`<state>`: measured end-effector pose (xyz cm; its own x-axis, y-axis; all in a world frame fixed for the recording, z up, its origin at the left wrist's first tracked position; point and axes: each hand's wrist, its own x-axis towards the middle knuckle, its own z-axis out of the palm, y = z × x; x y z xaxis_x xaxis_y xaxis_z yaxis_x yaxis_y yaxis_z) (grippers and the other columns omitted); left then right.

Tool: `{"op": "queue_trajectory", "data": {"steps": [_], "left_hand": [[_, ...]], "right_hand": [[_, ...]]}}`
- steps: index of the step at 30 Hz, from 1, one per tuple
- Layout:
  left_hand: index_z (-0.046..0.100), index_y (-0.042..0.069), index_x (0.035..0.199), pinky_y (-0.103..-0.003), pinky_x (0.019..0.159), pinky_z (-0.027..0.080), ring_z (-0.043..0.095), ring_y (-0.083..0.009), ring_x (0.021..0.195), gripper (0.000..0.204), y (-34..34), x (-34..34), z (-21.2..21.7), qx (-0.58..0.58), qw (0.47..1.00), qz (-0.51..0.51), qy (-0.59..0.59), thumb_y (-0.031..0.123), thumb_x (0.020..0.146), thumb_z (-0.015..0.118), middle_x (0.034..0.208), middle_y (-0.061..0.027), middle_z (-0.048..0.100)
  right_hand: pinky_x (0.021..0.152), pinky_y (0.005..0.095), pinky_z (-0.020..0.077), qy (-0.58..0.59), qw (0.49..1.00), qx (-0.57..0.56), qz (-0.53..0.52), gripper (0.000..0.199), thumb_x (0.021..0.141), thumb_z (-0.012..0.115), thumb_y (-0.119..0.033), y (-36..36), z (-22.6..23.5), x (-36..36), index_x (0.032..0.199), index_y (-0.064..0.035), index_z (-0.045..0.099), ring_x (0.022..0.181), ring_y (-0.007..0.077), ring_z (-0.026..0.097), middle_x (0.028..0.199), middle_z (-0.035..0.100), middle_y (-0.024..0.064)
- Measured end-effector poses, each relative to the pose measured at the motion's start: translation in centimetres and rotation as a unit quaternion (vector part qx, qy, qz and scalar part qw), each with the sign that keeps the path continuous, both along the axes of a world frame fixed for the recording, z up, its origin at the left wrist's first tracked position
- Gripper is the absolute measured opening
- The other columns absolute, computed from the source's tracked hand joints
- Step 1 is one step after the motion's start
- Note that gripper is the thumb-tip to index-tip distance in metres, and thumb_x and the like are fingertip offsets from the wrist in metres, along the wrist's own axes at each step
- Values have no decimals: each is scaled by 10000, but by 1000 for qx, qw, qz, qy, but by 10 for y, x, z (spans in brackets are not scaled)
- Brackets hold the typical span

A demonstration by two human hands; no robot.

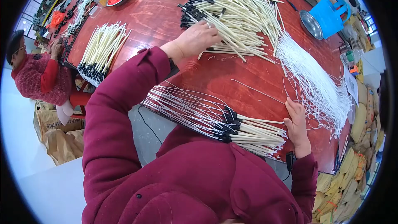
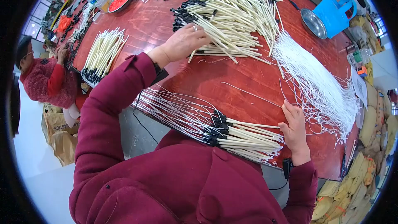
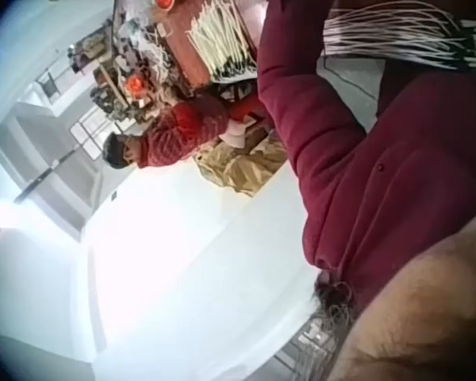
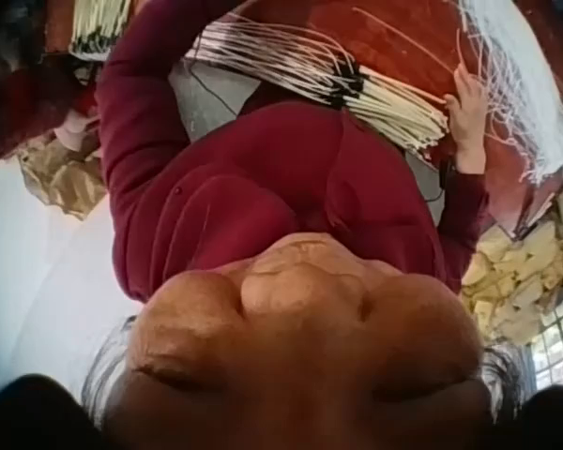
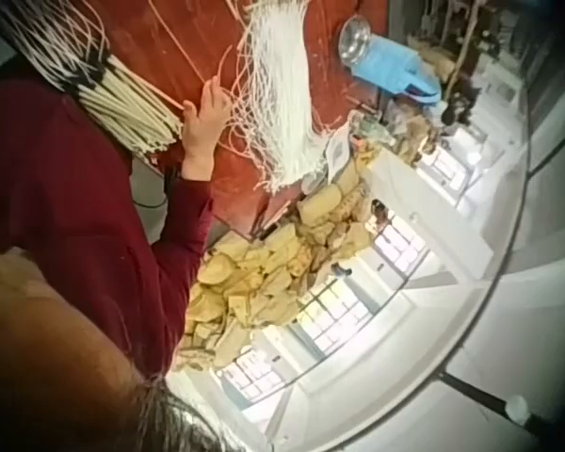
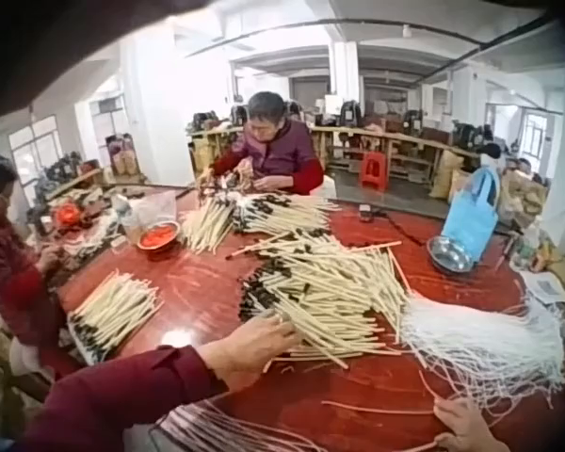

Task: Assemble small components onto thin rods and secure them with string at a production table.

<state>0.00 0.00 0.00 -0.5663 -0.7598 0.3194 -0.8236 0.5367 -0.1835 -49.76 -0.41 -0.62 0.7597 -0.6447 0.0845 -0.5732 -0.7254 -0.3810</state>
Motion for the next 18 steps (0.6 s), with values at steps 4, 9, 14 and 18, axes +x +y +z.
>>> {"op": "queue_trajectory", "data": {"steps": [4,9,14,18], "left_hand": [[627,158,1280,-373,890,482,625,-260,960,428,-13,4,15,-11,999,24,39,78,860,595,1028,-59,591],[622,139,1289,-385,818,500,627,-285,924,451,-7,-7,28,-43,995,38,86,55,846,604,1017,-77,587],[656,89,1224,-413,742,521,637,-334,881,381,27,-32,34,14,980,21,198,44,846,630,963,-120,610],[691,38,1108,-426,726,534,650,-365,868,215,73,-48,14,83,949,41,302,60,898,651,923,-156,651]], "right_hand": [[1102,427,369,-7,1000,7,-3,760,1004,471,-610,1,3,1,1354,54,588,1255,325,489,1478,540,135],[1128,432,336,3,1000,6,2,697,1022,472,-540,1,3,4,1388,46,568,1273,328,482,1471,537,154],[1098,436,367,-3,1000,-27,6,696,1002,516,-539,3,-7,2,1371,49,574,1245,337,494,1458,547,149],[1083,437,385,-34,999,-24,18,688,972,579,-514,0,-10,3,1369,48,570,1224,343,505,1445,553,146]]}}
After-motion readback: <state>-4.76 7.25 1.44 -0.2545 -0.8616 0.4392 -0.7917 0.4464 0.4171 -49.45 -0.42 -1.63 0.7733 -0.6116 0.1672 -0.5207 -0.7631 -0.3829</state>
